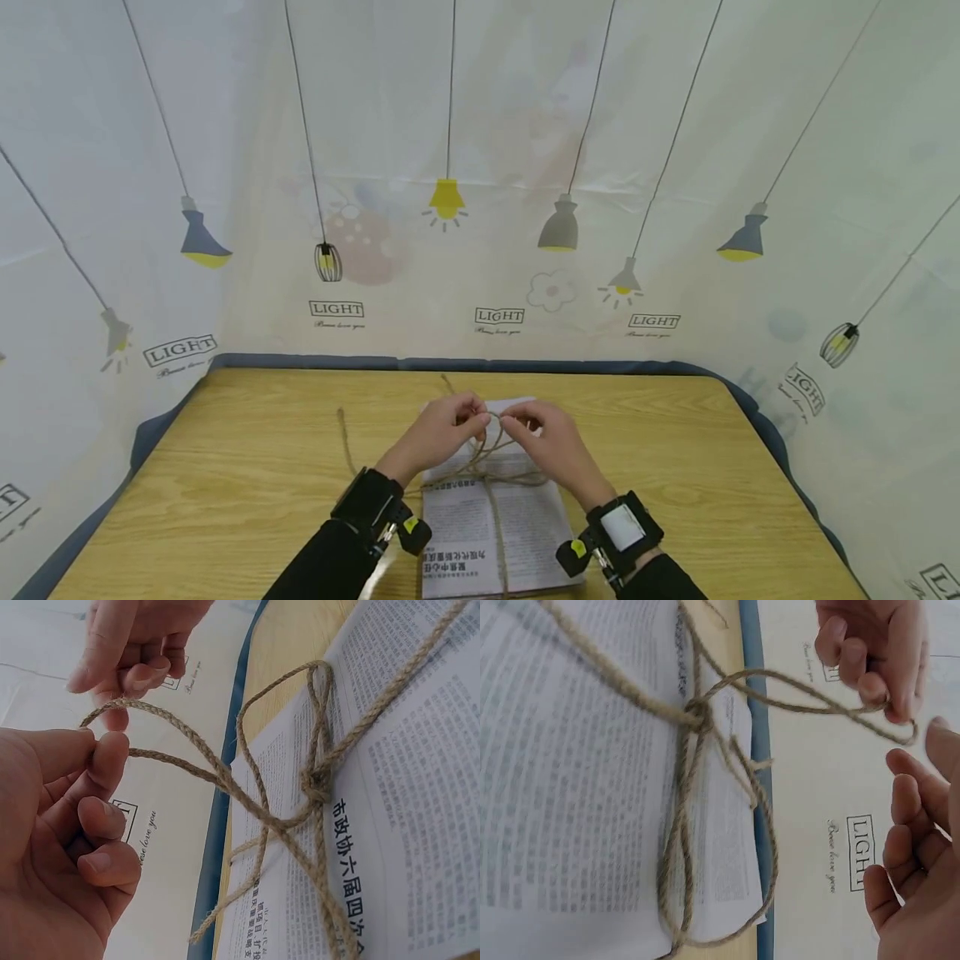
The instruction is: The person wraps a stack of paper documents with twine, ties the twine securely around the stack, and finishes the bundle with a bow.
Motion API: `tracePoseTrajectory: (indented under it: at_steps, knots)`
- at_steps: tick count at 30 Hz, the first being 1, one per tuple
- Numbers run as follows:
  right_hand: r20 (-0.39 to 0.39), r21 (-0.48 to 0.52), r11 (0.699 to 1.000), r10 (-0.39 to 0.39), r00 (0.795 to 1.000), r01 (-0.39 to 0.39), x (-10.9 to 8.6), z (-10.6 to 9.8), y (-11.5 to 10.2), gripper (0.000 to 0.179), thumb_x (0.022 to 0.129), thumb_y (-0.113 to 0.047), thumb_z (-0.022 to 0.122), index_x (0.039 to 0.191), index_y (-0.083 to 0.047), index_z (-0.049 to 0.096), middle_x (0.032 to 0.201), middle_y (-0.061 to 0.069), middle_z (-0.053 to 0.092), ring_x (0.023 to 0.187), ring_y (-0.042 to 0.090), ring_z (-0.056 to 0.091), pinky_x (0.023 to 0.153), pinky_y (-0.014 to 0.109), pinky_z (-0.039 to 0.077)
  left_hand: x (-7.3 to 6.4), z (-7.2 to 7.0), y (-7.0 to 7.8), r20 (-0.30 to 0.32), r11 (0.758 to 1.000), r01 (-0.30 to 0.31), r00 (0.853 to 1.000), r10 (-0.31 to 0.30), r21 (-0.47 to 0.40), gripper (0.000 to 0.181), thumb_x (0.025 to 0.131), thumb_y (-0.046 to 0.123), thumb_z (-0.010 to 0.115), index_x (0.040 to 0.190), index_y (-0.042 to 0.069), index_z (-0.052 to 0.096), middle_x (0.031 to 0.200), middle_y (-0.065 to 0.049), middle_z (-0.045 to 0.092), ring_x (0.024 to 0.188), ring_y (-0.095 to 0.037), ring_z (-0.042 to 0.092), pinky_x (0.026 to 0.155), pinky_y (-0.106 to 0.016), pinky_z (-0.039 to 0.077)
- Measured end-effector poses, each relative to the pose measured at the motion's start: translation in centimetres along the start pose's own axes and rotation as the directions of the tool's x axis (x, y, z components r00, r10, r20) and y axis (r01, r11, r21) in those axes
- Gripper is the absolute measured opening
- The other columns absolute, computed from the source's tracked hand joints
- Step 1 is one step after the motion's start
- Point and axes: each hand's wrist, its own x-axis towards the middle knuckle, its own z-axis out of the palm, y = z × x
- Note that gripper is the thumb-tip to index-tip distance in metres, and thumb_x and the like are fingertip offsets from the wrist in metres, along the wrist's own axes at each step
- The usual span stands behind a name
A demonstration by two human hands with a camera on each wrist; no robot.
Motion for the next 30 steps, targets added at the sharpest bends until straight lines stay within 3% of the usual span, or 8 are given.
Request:
tracePoseTrajectory:
  at_steps: [7, 11, 14, 17, 21, 24, 27, 30]
  knots:
    - [0.046, -0.009, 1.000, 0.012, 0.999, -0.012, 0.1, -0.1, -0.5, 0.011, 0.097, -0.024, 0.061, 0.098, -0.018, 0.071, 0.087, -0.007, 0.065, 0.072, 0.007, 0.050, 0.070, 0.024, 0.042, 0.1, 0.3, -0.5, 0.008, 1.000, 0.011, 1.000, -0.011, -0.018, 0.015, 0.104, 0.026, 0.048, 0.105, 0.016, 0.059, 0.087, -0.014, 0.065, 0.072, -0.014, 0.055, 0.073, -0.032, 0.045]
    - [0.053, -0.008, 0.999, 0.036, 0.998, -0.036, -0.1, -0.2, -0.4, 0.012, 0.097, -0.023, 0.061, 0.098, -0.017, 0.070, 0.087, -0.006, 0.065, 0.073, 0.007, 0.051, 0.071, 0.024, 0.044, 0.1, 0.2, -1.4, -0.076, 0.999, 0.024, 0.997, -0.020, 0.044, 0.017, 0.105, 0.027, 0.046, 0.111, 0.019, 0.060, 0.088, -0.009, 0.066, 0.070, -0.015, 0.055, 0.066, -0.029, 0.042]
    - [0.057, -0.010, 0.999, 0.045, 0.997, -0.045, -0.2, -0.5, -0.3, 0.013, 0.098, -0.024, 0.060, 0.100, -0.016, 0.070, 0.088, -0.006, 0.065, 0.074, 0.008, 0.051, 0.072, 0.025, 0.044, -0.1, 0.3, -2.3, -0.158, 0.982, 0.036, 0.987, -0.007, 0.185, 0.018, 0.103, 0.021, 0.049, 0.113, 0.019, 0.064, 0.096, -0.004, 0.067, 0.077, -0.013, 0.058, 0.068, -0.029, 0.044]
    - [0.062, -0.018, 0.999, 0.050, 0.997, -0.049, -0.3, -0.6, -0.3, 0.012, 0.098, -0.024, 0.060, 0.100, -0.018, 0.070, 0.089, -0.006, 0.064, 0.074, 0.008, 0.051, 0.072, 0.025, 0.044, -0.5, 0.5, -3.4, -0.173, 0.922, 0.044, 0.985, 0.025, 0.385, 0.020, 0.100, 0.015, 0.055, 0.115, 0.017, 0.068, 0.103, -0.003, 0.064, 0.081, -0.012, 0.056, 0.070, -0.029, 0.046]
    - [0.065, -0.023, 0.998, 0.059, 0.996, -0.058, -0.4, -0.7, -0.1, 0.011, 0.098, -0.025, 0.060, 0.099, -0.019, 0.069, 0.088, -0.006, 0.063, 0.073, 0.009, 0.049, 0.069, 0.024, 0.042, -0.8, 1.2, -4.7, -0.158, 0.790, 0.029, 0.984, 0.086, 0.612, 0.023, 0.093, 0.010, 0.065, 0.113, 0.018, 0.072, 0.102, -0.005, 0.060, 0.081, -0.016, 0.055, 0.068, -0.030, 0.046]
    - [0.066, -0.023, 0.998, 0.062, 0.996, -0.061, -0.4, -0.7, 0.0, 0.013, 0.098, -0.025, 0.060, 0.099, -0.016, 0.069, 0.087, -0.005, 0.062, 0.073, 0.009, 0.049, 0.068, 0.024, 0.042, -0.8, 1.7, -5.8, -0.170, 0.709, 0.018, 0.975, 0.146, 0.705, 0.023, 0.089, 0.010, 0.070, 0.109, 0.021, 0.074, 0.105, -0.008, 0.062, 0.090, -0.022, 0.059, 0.073, -0.035, 0.049]
    - [0.065, -0.020, 0.998, 0.065, 0.996, -0.064, -0.5, -0.7, 0.0, 0.014, 0.098, -0.025, 0.060, 0.100, -0.014, 0.069, 0.087, -0.005, 0.062, 0.073, 0.009, 0.049, 0.069, 0.024, 0.042, -1.0, 2.0, -6.4, -0.180, 0.667, 0.011, 0.966, 0.185, 0.745, 0.021, 0.087, 0.014, 0.073, 0.106, 0.023, 0.075, 0.107, -0.008, 0.063, 0.097, -0.026, 0.059, 0.080, -0.042, 0.049]
    - [0.062, -0.023, 0.998, 0.066, 0.996, -0.065, -0.5, -0.7, 0.0, 0.011, 0.098, -0.024, 0.060, 0.098, -0.017, 0.069, 0.086, -0.006, 0.062, 0.074, 0.010, 0.049, 0.070, 0.024, 0.042, -1.3, 2.1, -6.4, -0.173, 0.660, 0.005, 0.967, 0.189, 0.751, 0.018, 0.087, 0.018, 0.073, 0.104, 0.023, 0.075, 0.105, -0.006, 0.064, 0.097, -0.026, 0.058, 0.083, -0.044, 0.048]
